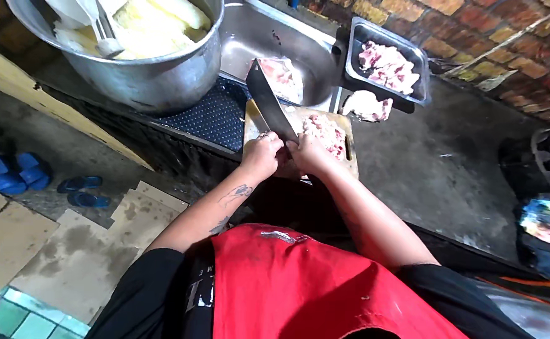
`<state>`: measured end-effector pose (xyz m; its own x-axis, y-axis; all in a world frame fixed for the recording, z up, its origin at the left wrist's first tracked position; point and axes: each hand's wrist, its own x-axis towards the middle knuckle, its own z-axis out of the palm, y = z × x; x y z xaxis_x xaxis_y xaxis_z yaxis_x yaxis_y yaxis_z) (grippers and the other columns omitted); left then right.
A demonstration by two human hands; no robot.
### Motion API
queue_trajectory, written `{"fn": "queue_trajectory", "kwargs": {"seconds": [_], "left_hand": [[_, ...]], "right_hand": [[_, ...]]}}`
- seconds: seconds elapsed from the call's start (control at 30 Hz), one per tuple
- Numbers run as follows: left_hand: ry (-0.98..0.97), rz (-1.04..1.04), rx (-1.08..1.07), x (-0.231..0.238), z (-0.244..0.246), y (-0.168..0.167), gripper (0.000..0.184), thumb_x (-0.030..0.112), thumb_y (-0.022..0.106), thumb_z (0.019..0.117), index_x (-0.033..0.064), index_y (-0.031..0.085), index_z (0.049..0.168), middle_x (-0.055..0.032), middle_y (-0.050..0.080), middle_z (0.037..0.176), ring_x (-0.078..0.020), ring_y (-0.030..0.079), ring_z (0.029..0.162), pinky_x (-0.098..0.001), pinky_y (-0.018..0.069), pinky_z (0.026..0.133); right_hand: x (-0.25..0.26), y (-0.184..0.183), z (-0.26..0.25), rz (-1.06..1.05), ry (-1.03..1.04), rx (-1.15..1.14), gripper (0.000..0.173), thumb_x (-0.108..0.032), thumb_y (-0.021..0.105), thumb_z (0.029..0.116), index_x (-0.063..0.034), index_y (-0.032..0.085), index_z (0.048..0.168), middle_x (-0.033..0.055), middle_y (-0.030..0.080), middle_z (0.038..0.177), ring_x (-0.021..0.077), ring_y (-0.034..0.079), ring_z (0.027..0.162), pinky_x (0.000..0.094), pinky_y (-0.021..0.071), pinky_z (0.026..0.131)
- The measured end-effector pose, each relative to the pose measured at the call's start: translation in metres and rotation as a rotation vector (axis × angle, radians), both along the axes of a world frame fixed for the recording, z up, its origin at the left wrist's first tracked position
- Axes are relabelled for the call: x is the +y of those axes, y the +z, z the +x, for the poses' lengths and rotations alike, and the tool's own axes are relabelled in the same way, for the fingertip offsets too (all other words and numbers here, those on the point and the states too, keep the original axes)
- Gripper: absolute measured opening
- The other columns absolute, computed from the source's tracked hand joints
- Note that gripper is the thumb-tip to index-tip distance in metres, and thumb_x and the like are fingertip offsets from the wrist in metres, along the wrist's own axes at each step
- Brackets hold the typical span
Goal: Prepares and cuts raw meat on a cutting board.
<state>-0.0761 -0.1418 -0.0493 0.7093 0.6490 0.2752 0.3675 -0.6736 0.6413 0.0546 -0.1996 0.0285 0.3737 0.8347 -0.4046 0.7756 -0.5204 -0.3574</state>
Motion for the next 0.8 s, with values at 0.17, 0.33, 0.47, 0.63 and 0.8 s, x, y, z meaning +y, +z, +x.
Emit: {"fn": "queue_trajectory", "kwargs": {"seconds": [0.17,0.33,0.47,0.63,0.8], "left_hand": [[0.104,-0.146,0.057,0.003,0.007,0.010,0.020,0.013,0.073,0.0903,0.0007,0.076,0.106,-0.0208,0.066,0.126,-0.0348,0.067,0.111,-0.0520,0.0538,0.098],[0.067,-0.148,0.121,0.004,0.007,0.016,0.019,0.009,0.069,0.0911,-0.0018,0.073,0.106,-0.0209,0.070,0.113,-0.0367,0.067,0.111,-0.0558,0.0530,0.096],[-0.029,-0.089,0.113,0.005,0.006,0.016,0.015,0.004,0.068,0.0902,-0.0031,0.073,0.103,-0.0211,0.071,0.106,-0.0362,0.068,0.107,-0.0537,0.0541,0.095],[-0.109,-0.072,0.175,-0.004,0.005,0.024,0.030,-0.011,0.071,0.0770,-0.0038,0.072,0.106,-0.0205,0.071,0.111,-0.0356,0.068,0.111,-0.0529,0.0530,0.099],[0.058,-0.044,-0.044,-0.009,0.004,0.010,0.011,0.008,0.069,0.0935,-0.0011,0.073,0.098,-0.0174,0.073,0.102,-0.0315,0.071,0.100,-0.0501,0.0570,0.092]], "right_hand": [[-0.043,0.006,0.003,-0.082,-0.070,0.041,0.036,-0.032,0.043,0.1125,-0.0003,0.058,0.120,0.0162,0.062,0.076,0.0248,0.063,0.055,0.0424,0.0569,0.055],[-0.069,0.017,-0.001,-0.191,-0.136,0.076,0.033,-0.028,0.045,0.1124,0.0013,0.059,0.119,0.0120,0.059,0.075,0.0180,0.059,0.055,0.0356,0.0552,0.059],[-0.033,0.007,-0.003,-0.076,-0.065,-0.006,0.038,-0.032,0.045,0.1116,0.0019,0.062,0.113,0.0164,0.065,0.080,0.0251,0.066,0.062,0.0447,0.0574,0.063],[0.016,-0.004,0.012,0.020,0.014,0.037,0.041,-0.033,0.045,0.1108,0.0037,0.063,0.119,0.0257,0.068,0.103,0.0405,0.069,0.093,0.0604,0.0546,0.082],[-0.010,0.005,0.027,0.031,-0.079,0.025,0.042,-0.035,0.046,0.1108,0.0024,0.062,0.120,0.0236,0.067,0.093,0.0362,0.068,0.076,0.0560,0.0565,0.072]]}}
